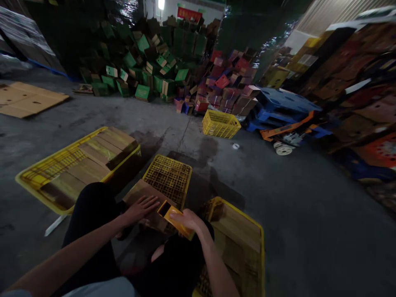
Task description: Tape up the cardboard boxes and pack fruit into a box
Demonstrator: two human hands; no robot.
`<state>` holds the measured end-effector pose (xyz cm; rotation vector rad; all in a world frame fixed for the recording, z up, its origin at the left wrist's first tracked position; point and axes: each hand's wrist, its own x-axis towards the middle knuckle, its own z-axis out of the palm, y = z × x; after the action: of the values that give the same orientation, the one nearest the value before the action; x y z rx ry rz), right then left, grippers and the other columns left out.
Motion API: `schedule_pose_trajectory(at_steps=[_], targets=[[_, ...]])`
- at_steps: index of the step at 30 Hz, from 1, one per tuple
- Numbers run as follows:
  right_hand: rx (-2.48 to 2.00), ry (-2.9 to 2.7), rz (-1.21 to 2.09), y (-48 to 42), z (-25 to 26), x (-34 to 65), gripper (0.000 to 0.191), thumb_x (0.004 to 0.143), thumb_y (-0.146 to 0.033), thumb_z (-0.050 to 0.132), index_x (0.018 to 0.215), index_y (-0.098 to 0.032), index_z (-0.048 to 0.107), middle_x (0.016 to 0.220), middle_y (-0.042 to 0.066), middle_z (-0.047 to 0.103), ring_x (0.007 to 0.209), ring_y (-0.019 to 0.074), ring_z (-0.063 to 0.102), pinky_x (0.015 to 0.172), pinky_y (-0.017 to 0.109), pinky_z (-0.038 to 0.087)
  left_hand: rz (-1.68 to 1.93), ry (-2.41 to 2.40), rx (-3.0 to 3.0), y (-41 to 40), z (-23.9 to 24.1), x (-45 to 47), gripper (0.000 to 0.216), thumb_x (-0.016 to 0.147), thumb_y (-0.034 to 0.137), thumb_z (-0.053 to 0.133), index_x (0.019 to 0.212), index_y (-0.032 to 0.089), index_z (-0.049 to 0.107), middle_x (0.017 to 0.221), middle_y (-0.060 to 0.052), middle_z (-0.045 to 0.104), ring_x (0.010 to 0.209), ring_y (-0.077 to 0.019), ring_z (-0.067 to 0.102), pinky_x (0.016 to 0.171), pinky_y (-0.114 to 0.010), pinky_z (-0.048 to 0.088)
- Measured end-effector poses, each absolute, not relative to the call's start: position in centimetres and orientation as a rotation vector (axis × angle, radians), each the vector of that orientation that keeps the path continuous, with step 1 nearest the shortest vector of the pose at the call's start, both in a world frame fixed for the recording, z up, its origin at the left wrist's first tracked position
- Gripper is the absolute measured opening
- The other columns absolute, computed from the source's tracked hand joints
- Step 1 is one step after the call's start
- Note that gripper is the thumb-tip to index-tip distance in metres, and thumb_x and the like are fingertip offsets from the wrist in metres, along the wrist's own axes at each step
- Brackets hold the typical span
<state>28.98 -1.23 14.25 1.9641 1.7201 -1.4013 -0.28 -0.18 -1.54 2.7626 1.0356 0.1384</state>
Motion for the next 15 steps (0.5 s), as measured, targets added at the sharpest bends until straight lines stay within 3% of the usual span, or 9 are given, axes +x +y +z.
schedule_pose_trajectory(at_steps=[4, 11, 15], targets=[[1.969, 1.637, -1.527, -1.4, 13.7, 30.3, 0.052, 0.088, -0.06, 0.056, 0.086, -0.01, 0.071, 0.074, 0.01, 0.073, 0.067, 0.0201, 0.07, 0.054, 0.02, 0.046, 0.142, 1.013, 2.754, 0.0, -1.4, -0.2, 0.094, 0.086, 0.069, 0.055, 0.159, 0.024, 0.015, 0.163, -0.012, 0.023, 0.15, -0.0306, 0.019, 0.119, -0.045, 0.008], [2.01, 1.453, -1.704, -1.8, 12.7, 29.6, 0.046, 0.09, -0.055, 0.057, 0.082, -0.011, 0.067, 0.068, 0.011, 0.073, 0.062, 0.0234, 0.071, 0.051, 0.025, 0.05, 0.157, 1.159, 2.771, -1.8, -1.8, 1.9, 0.099, 0.083, 0.061, 0.065, 0.159, 0.027, 0.013, 0.165, -0.014, 0.01, 0.151, -0.0359, 0.011, 0.118, -0.055, 0.006], [2.058, 1.463, -1.632, -1.9, 12.6, 29.8, 0.044, 0.088, -0.054, 0.059, 0.083, -0.012, 0.067, 0.068, 0.009, 0.073, 0.064, 0.0221, 0.071, 0.054, 0.023, 0.051, 0.187, 1.001, 2.786, -2.6, -2.0, 3.7, 0.099, 0.087, 0.068, 0.053, 0.16, 0.019, 0.007, 0.165, -0.013, 0.016, 0.152, -0.03, 0.012, 0.12, -0.048, 0.006]])
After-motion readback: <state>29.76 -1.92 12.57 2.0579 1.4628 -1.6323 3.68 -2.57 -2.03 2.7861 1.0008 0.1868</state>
